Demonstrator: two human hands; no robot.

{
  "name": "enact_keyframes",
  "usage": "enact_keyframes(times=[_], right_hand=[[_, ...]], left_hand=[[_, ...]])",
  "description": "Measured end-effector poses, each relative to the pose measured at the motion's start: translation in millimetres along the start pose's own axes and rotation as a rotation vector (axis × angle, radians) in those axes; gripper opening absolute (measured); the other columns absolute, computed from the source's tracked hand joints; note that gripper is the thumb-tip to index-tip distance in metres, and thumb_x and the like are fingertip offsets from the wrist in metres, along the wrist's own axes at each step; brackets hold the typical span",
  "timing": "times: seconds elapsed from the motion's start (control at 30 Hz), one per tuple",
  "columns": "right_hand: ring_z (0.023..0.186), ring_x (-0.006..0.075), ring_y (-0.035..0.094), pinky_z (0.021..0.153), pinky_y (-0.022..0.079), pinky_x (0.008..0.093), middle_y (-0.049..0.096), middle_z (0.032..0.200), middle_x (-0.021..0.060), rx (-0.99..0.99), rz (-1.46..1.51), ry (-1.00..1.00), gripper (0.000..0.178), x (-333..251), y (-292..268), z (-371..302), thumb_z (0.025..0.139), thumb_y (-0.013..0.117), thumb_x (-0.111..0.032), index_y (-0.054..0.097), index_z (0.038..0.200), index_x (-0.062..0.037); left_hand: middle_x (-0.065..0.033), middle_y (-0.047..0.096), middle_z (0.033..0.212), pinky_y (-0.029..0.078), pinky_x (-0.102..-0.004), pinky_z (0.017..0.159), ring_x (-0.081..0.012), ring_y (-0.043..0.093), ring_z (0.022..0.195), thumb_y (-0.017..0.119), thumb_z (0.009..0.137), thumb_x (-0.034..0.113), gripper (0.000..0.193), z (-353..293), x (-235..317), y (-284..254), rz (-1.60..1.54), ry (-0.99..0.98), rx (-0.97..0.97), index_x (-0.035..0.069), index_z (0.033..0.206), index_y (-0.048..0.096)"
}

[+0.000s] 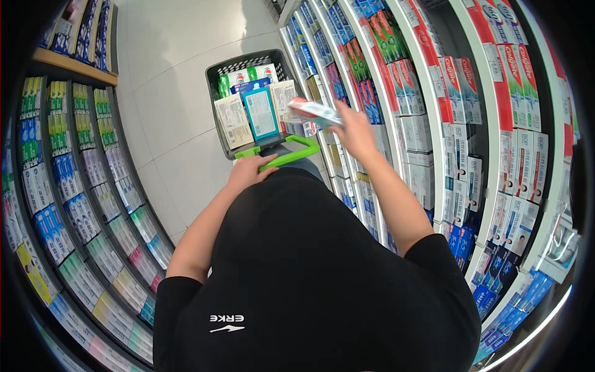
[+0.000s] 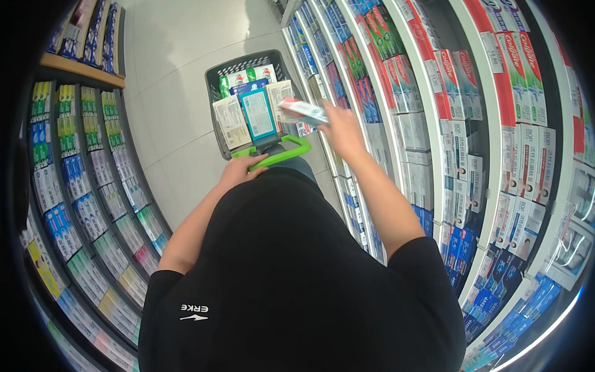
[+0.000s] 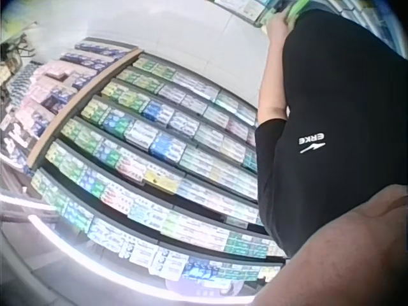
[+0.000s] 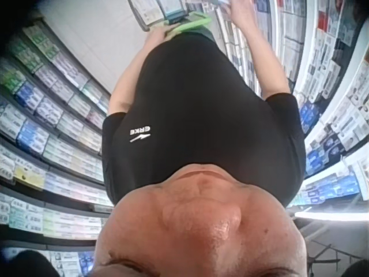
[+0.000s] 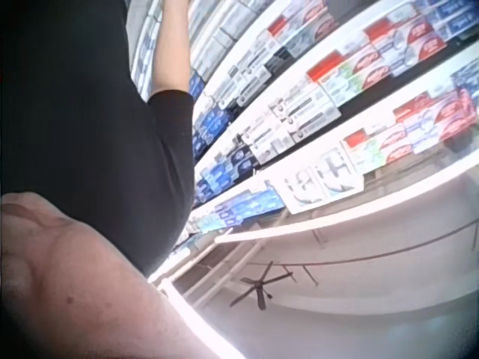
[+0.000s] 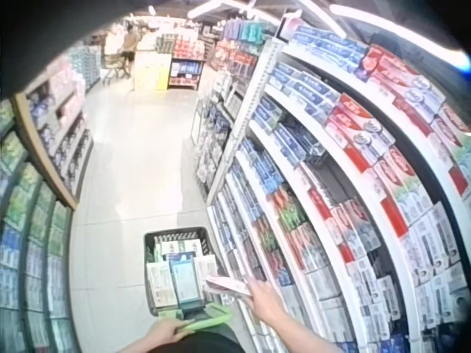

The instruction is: Select various toothpaste, sanitary pads, and toothbrushes from shelves and place them into a shopping basket.

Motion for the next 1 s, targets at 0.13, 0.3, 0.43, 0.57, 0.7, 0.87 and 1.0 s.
enact_keyframes(times=[0.13, 0.3, 0.43, 0.57, 0.7, 0.87, 1.0], right_hand=[[0.104, 0.0417, 0.065, 0.091, 0.051, 0.0513, 0.07, 0.106, 0.0198, -0.186, 0.092, 0.007, 0.046, -13.7, 96.3, 30.2, 0.082, 0.08, -0.02, 0.059, 0.12, -0.0041], [0.104, 0.0435, 0.066, 0.093, 0.053, 0.0503, 0.069, 0.102, 0.0252, -0.335, -0.024, 0.145, 0.035, -19.1, 176.1, 44.7, 0.082, 0.075, -0.016, 0.06, 0.109, -0.0007], [0.11, 0.0414, 0.065, 0.093, 0.054, 0.0507, 0.066, 0.113, 0.022, -0.364, -0.017, 0.143, 0.037, -20.0, 201.5, 45.3, 0.083, 0.071, -0.014, 0.062, 0.118, -0.0053], [0.113, 0.0396, 0.064, 0.092, 0.055, 0.0498, 0.063, 0.118, 0.0192, -0.381, -0.06, 0.15, 0.032, -19.5, 215.9, 46.2, 0.087, 0.068, -0.012, 0.064, 0.118, -0.0083], [0.114, 0.0354, 0.064, 0.091, 0.056, 0.0473, 0.062, 0.118, 0.0171, -0.46, -0.127, 0.098, 0.023, -21.9, 224.2, 48.3, 0.09, 0.064, -0.011, 0.068, 0.112, -0.0055], [0.112, 0.0326, 0.064, 0.091, 0.057, 0.0451, 0.063, 0.118, 0.0157, -0.473, -0.232, 0.043, 0.019, -14.8, 239.6, 43.3, 0.09, 0.062, -0.01, 0.074, 0.103, -0.0029], [0.111, 0.0324, 0.064, 0.091, 0.057, 0.0443, 0.063, 0.118, 0.0152, -0.435, -0.239, 0.065, 0.019, -12.8, 241.5, 44.6, 0.09, 0.063, -0.011, 0.076, 0.101, -0.0038]], left_hand=[[-0.012, 0.074, 0.099, 0.053, -0.0435, 0.082, -0.0323, 0.069, 0.092, 0.072, 0.092, 0.038, 0.044, -5.7, -4.9, 6.5, 0.022, 0.021, 0.043, 0.023, 0.133, 0.068], [-0.008, 0.069, 0.085, 0.047, -0.0417, 0.074, -0.029, 0.066, 0.083, 0.067, 0.095, 0.043, 0.042, -8.9, -7.4, 9.6, 0.057, 0.112, 0.137, 0.023, 0.132, 0.068], [-0.0079, 0.069, 0.086, 0.047, -0.0412, 0.075, -0.0284, 0.067, 0.084, 0.068, 0.095, 0.043, 0.043, -6.6, -6.9, 7.1, 0.058, 0.105, 0.109, 0.022, 0.132, 0.068], [-0.008, 0.07, 0.087, 0.047, -0.0405, 0.077, -0.0276, 0.067, 0.086, 0.068, 0.095, 0.042, 0.043, -6.5, -4.9, 5.4, 0.073, 0.085, 0.084, 0.022, 0.132, 0.068], [-0.0074, 0.07, 0.087, 0.046, -0.0397, 0.08, -0.0269, 0.067, 0.088, 0.068, 0.095, 0.041, 0.042, -5.9, 1.9, -1.1, 0.054, 0.077, 0.073, 0.022, 0.132, 0.068], [-0.0093, 0.071, 0.085, 0.049, -0.0407, 0.081, -0.0295, 0.066, 0.083, 0.073, 0.092, 0.034, 0.043, -3.8, 3.4, -4.7, 0.052, 0.056, 0.025, 0.019, 0.132, 0.069], [-0.0098, 0.07, 0.083, 0.049, -0.0415, 0.079, -0.0301, 0.066, 0.081, 0.073, 0.092, 0.033, 0.042, -3.0, 3.8, -5.9, 0.047, 0.078, 0.042, 0.019, 0.131, 0.069]])
Point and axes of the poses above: each hand's wrist, its own z-axis towards the middle knuckle, its own y-axis out of the palm, x = y × z, the point moved 5 cm from there along z, towards the middle knuckle
